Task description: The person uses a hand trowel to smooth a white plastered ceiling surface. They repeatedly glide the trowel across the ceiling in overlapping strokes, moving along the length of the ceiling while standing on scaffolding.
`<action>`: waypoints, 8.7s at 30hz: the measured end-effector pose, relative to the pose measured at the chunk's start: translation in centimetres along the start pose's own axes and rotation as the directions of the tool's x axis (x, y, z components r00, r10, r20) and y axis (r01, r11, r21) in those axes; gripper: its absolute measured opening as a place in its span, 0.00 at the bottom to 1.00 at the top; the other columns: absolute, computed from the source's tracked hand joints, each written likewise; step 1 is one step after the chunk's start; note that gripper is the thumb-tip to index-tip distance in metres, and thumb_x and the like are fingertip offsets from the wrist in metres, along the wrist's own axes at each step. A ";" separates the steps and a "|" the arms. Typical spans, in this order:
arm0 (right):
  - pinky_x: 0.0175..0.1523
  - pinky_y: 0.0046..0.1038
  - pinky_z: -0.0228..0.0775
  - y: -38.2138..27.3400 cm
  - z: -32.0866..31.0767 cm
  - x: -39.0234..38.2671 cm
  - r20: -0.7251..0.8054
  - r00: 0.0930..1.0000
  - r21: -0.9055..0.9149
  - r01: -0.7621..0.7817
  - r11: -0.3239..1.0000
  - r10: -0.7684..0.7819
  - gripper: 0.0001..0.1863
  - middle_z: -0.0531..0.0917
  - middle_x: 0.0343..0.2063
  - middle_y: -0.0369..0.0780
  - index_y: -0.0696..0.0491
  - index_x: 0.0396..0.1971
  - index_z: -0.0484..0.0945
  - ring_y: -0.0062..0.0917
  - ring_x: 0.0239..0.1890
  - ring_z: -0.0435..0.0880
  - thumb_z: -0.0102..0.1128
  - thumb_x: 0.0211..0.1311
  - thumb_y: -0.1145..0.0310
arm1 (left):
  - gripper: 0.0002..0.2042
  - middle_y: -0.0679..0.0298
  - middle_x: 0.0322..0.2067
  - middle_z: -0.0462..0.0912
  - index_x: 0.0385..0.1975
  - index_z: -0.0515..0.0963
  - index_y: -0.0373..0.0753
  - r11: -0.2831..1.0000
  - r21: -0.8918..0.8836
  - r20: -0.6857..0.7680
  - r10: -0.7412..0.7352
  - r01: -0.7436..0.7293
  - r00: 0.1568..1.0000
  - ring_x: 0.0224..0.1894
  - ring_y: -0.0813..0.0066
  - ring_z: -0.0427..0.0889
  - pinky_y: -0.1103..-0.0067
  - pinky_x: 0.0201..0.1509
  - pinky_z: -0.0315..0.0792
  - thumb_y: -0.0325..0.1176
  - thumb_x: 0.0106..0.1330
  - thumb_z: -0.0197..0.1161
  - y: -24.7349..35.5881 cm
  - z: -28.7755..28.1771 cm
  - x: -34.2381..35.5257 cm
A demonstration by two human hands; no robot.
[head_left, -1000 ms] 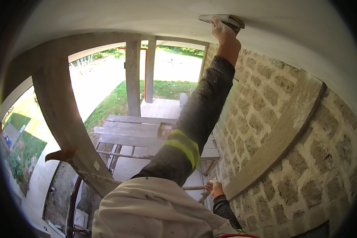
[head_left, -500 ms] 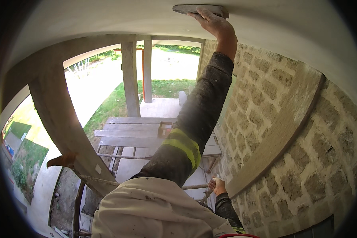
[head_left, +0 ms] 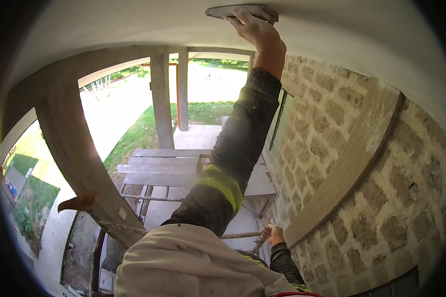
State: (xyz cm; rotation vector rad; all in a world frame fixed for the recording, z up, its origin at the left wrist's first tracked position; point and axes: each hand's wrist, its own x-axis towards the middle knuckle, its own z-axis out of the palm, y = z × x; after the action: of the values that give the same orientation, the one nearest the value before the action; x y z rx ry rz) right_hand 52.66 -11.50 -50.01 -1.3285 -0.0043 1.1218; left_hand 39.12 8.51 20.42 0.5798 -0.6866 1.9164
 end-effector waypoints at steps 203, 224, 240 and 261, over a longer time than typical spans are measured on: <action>0.38 0.39 0.78 3.5 -9.6 -1.7 -0.133 0.990 0.021 -0.038 0.999 0.040 0.16 0.81 0.36 0.43 0.51 0.53 0.77 0.34 0.32 0.83 0.53 0.67 0.70 | 0.37 0.52 0.57 0.67 0.78 0.37 0.48 0.959 -0.041 0.098 -0.274 0.279 0.957 0.51 0.59 0.79 0.65 0.52 0.84 0.56 0.80 0.43 1.2 0.4 -1.0; 0.34 0.38 0.77 4.3 -10.2 -1.7 -0.206 0.978 0.078 -0.027 0.997 0.042 0.14 0.81 0.31 0.43 0.53 0.50 0.78 0.34 0.28 0.82 0.53 0.67 0.70 | 0.39 0.47 0.68 0.59 0.79 0.32 0.49 0.998 0.044 0.057 -0.038 0.036 0.998 0.62 0.57 0.73 0.66 0.49 0.84 0.56 0.79 0.45 -0.9 3.6 -5.0; 0.33 0.38 0.76 5.0 -9.9 -0.9 -0.198 0.979 0.172 -0.008 0.985 0.042 0.14 0.81 0.30 0.42 0.52 0.50 0.76 0.34 0.26 0.82 0.53 0.65 0.71 | 0.34 0.52 0.61 0.65 0.78 0.39 0.50 0.963 -0.019 -0.058 -0.271 0.270 0.961 0.55 0.58 0.75 0.67 0.47 0.85 0.57 0.79 0.40 -3.6 0.7 -1.5; 0.34 0.39 0.76 5.8 -9.1 -0.8 -0.253 0.966 0.105 -0.020 0.994 0.046 0.15 0.81 0.32 0.43 0.52 0.50 0.78 0.35 0.28 0.82 0.54 0.64 0.71 | 0.35 0.49 0.61 0.64 0.78 0.32 0.49 0.869 -0.074 -0.021 -0.491 0.489 0.871 0.58 0.53 0.75 0.64 0.50 0.87 0.52 0.80 0.41 -2.6 -2.8 2.3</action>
State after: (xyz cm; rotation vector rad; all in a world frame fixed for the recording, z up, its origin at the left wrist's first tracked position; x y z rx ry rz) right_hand 53.83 -19.86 -56.83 -1.3767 0.2620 0.9591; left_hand 40.32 12.83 20.39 0.6067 -0.5134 1.4187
